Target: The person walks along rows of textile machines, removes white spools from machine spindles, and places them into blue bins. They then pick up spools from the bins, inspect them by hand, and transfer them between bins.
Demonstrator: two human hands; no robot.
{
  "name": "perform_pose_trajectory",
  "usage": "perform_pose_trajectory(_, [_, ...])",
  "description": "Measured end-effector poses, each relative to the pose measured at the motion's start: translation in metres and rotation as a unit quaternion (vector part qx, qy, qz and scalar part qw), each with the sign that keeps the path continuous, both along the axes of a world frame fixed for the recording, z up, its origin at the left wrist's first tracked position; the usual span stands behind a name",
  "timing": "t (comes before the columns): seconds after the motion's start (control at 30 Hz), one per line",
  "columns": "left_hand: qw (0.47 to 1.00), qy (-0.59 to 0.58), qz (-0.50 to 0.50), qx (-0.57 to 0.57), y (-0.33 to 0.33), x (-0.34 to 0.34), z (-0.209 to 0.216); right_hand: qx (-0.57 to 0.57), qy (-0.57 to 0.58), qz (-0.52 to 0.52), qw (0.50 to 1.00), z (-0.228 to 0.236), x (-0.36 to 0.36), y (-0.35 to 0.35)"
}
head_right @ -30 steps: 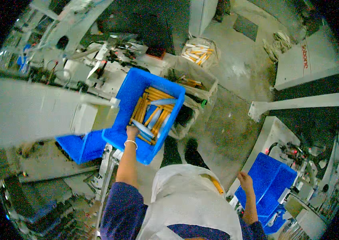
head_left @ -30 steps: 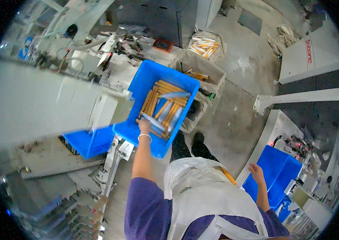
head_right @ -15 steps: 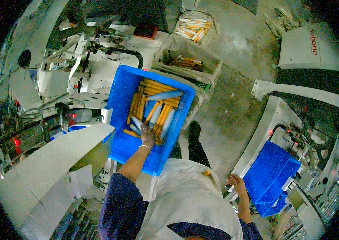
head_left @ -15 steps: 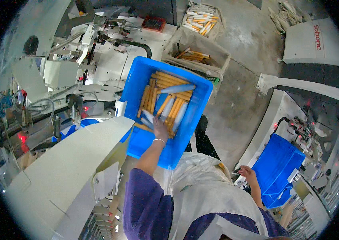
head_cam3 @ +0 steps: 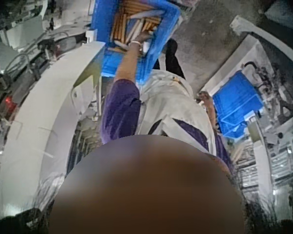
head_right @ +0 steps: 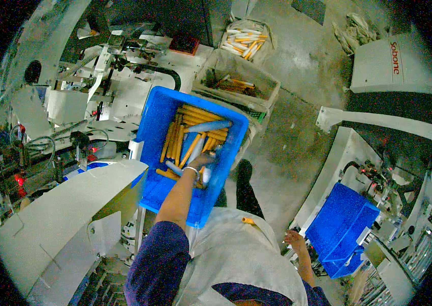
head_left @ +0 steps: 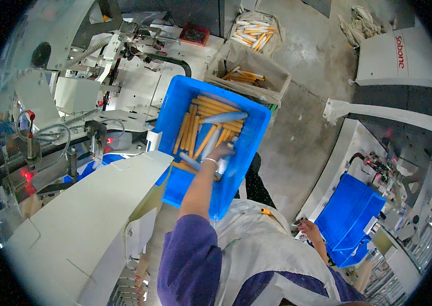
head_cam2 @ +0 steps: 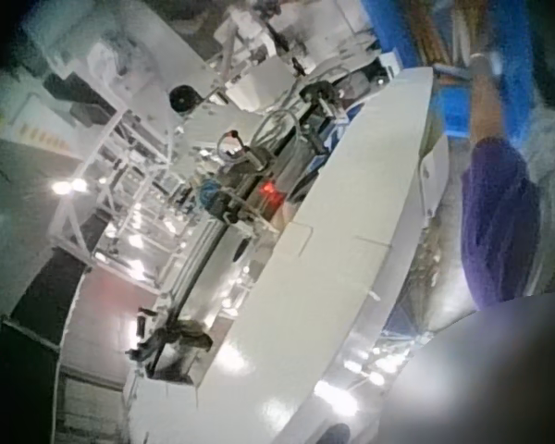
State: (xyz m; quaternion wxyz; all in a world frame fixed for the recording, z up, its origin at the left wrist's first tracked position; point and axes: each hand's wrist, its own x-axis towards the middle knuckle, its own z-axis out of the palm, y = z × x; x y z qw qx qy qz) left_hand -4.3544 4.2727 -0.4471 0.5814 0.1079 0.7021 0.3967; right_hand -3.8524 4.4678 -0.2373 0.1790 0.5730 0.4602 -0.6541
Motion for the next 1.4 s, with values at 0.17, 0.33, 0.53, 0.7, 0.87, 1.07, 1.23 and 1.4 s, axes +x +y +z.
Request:
perform_pose_trajectory(0.17, [0.987, -0.047, -0.151, 0.01, -0.013, -0.015, 0.08, 0.003, -0.01, -0.029, 1.0, 0.013, -0.035, 0.006])
perform_pose_trajectory(0.33, [0.988, -0.05, 0.12, 0.086, -0.032, -0.024, 0.14, 0.058, -0.044, 0.037, 0.997, 0.016, -0.047, 0.005])
perform_pose_trajectory(0.53, [0.729, -0.266, 0.61, 0.16, -0.074, -0.034, 0.17, 0.261, -0.04, 0.326, 0.908, 0.052, -0.164, 0.026])
perform_pose_trajectory(0.7, [0.675, -0.306, 0.649, 0.173, -0.101, 0.021, 0.214, 0.291, 0.21, 0.281, 0.89, 0.075, -0.345, 0.024])
perform_pose_trajectory(0.87, [0.693, -0.307, 0.6, 0.254, -0.136, 0.066, 0.27, 0.354, 0.373, 0.574, 0.637, 0.013, -0.517, -0.069])
perform_pose_trajectory(1.07, [0.775, -0.054, 0.62, 0.108, -0.213, 0.113, 0.347, 0.278, 0.189, 0.81, 0.481, -0.177, -0.525, -0.157])
perform_pose_trajectory(1.23, [0.856, 0.127, 0.5, -0.027, -0.243, 0.123, 0.373, 0.378, 0.099, 0.652, 0.65, -0.252, -0.465, -0.205])
perform_pose_trajectory(1.4, [0.944, 0.274, 0.119, -0.143, -0.157, 0.082, 0.339, 0.283, -0.144, 0.613, 0.723, -0.196, -0.496, -0.205])
